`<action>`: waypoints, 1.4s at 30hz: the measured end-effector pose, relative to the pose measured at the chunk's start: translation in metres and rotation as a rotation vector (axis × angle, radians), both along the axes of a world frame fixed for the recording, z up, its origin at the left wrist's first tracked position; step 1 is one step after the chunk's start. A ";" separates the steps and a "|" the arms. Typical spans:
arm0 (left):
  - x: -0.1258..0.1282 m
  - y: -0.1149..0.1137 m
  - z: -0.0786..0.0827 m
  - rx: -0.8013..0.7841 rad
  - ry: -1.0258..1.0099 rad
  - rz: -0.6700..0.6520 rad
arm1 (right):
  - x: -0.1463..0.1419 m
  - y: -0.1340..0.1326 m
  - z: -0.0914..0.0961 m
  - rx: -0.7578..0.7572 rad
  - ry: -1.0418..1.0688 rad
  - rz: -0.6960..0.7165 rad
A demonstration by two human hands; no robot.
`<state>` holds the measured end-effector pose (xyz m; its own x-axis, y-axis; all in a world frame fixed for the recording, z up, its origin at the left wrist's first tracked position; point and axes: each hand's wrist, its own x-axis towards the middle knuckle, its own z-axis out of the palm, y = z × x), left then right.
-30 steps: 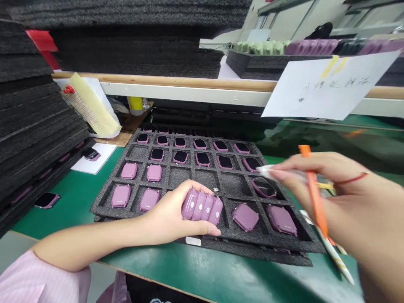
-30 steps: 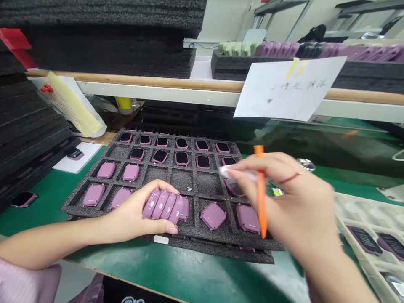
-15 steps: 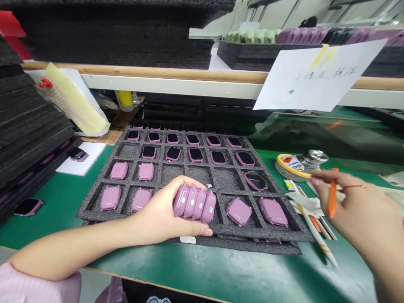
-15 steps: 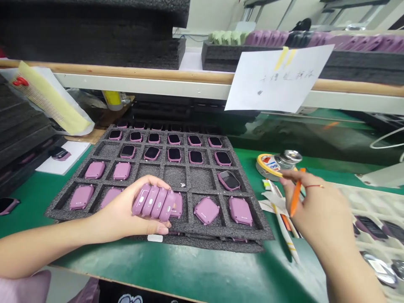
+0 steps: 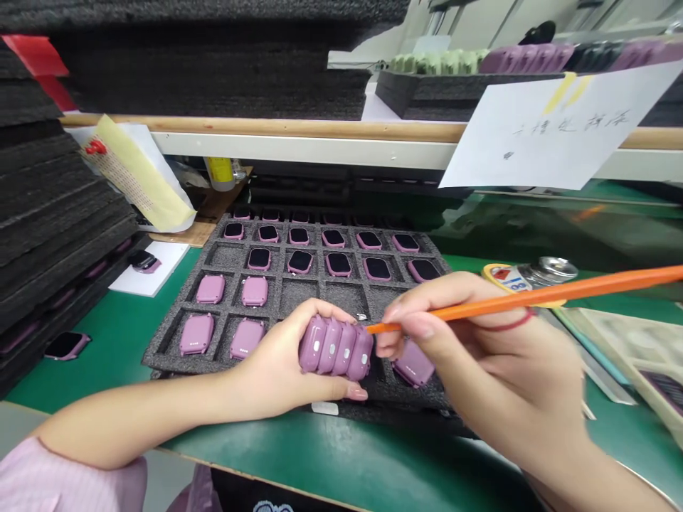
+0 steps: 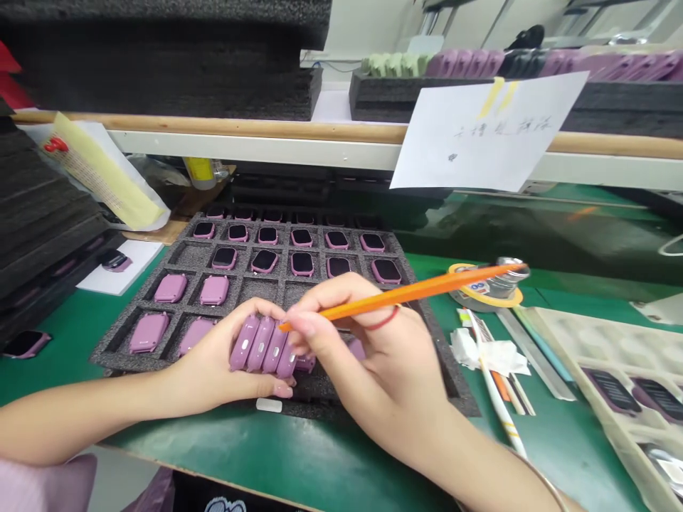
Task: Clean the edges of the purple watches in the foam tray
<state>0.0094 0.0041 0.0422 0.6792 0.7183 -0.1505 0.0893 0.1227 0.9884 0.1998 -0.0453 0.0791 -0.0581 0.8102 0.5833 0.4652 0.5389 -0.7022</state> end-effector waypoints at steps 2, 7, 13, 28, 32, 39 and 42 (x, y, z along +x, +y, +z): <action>0.000 -0.001 0.000 -0.020 -0.004 -0.005 | -0.003 0.003 -0.007 -0.039 0.013 0.033; 0.000 0.000 0.002 0.039 0.047 0.000 | 0.004 0.005 -0.011 -0.031 -0.089 0.034; -0.001 0.000 0.002 0.081 0.074 0.020 | 0.024 0.008 0.004 -0.022 -0.211 -0.131; -0.003 -0.001 0.000 0.079 0.041 0.012 | 0.152 0.011 -0.011 -0.202 -0.888 -0.558; -0.001 -0.001 -0.001 0.096 0.049 0.036 | 0.186 0.009 -0.048 -0.349 -0.787 -0.443; 0.000 0.000 0.004 0.114 0.133 0.027 | 0.209 -0.007 -0.068 -0.284 -0.761 -0.419; 0.000 0.000 0.005 0.119 0.146 0.014 | 0.218 -0.023 -0.073 -0.188 -0.749 -0.468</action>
